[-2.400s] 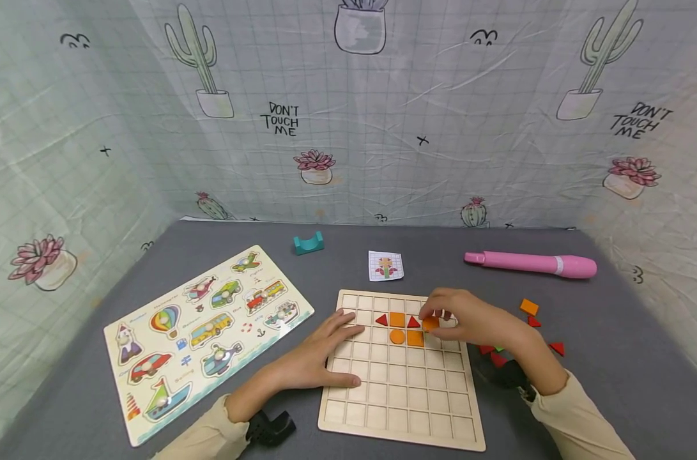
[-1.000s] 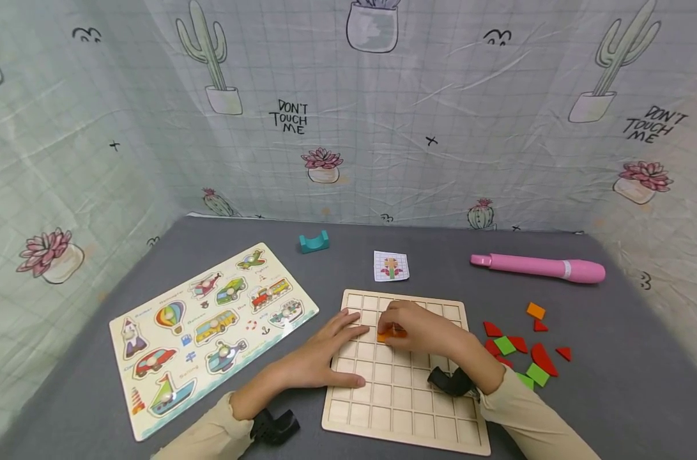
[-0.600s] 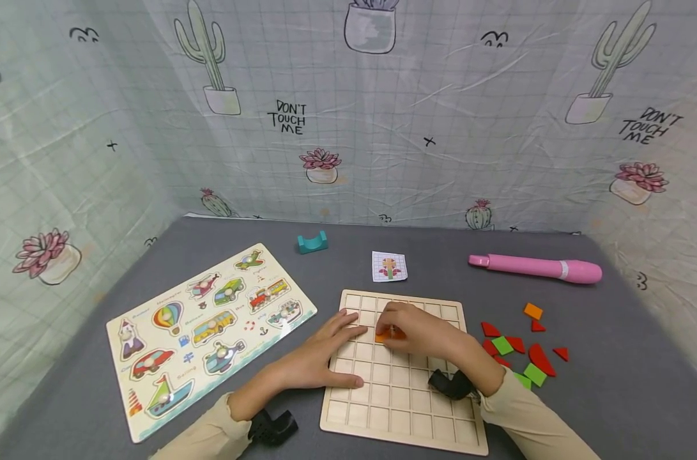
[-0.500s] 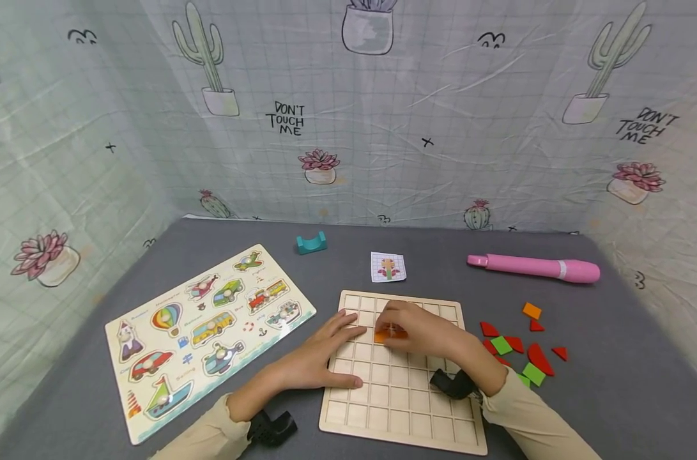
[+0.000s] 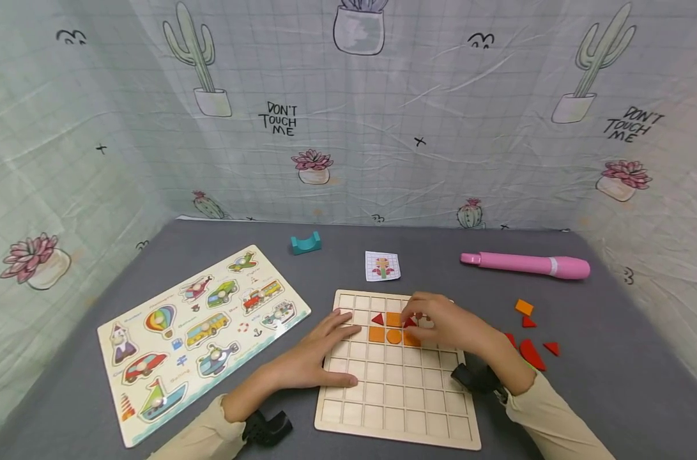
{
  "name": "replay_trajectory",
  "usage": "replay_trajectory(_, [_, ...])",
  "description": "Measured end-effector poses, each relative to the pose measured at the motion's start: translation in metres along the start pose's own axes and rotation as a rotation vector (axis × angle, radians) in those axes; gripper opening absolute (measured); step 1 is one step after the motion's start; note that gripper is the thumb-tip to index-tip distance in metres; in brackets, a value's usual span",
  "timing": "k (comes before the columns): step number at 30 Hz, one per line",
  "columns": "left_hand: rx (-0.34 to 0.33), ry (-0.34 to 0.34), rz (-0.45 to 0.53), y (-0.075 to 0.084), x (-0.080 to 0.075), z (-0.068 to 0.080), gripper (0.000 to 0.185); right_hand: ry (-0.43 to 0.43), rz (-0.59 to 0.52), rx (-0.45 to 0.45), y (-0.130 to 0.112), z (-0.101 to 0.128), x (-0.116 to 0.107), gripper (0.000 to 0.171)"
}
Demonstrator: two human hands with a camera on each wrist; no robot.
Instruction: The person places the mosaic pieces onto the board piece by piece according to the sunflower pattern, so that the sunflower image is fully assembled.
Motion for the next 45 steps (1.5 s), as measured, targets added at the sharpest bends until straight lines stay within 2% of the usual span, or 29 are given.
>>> replay_trajectory(11, [0.004,-0.008,0.006,0.001,0.003,-0.001,0.081,0.078,0.046,0.020,0.029,0.035,-0.031,0.010])
replay_trajectory(16, [0.003,-0.008,-0.003,0.001,0.003,-0.002,0.081,0.144,0.078,0.017,0.041,0.047,-0.049,0.013])
replay_trajectory(23, [-0.002,-0.009,-0.001,0.001,0.002,-0.001,0.081,0.206,0.130,0.090,0.056,0.060,-0.078,0.016])
replay_trajectory(26, [-0.003,-0.011,-0.002,0.001,0.002,-0.001,0.081,0.227,0.158,0.095,0.064,0.065,-0.086,0.017])
replay_trajectory(32, [0.000,-0.009,-0.006,0.000,0.002,0.000,0.080,0.246,0.197,0.132,0.082,0.072,-0.094,0.016])
replay_trajectory(41, [0.001,-0.004,0.000,0.000,0.001,0.001,0.080,0.275,0.119,0.217,0.116,0.087,-0.099,0.016])
replay_trajectory(45, [0.003,-0.005,-0.002,0.001,0.000,0.000,0.080,0.283,0.128,0.231,0.128,0.094,-0.102,0.015])
Point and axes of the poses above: each hand's wrist, its own z-axis away from the middle knuckle, its own x-axis out of the palm, y = z × x, the point moved 8 cm from there along -z, towards the middle knuckle, and after that the axes turned 8 degrees about y, right-handed, at the moved point
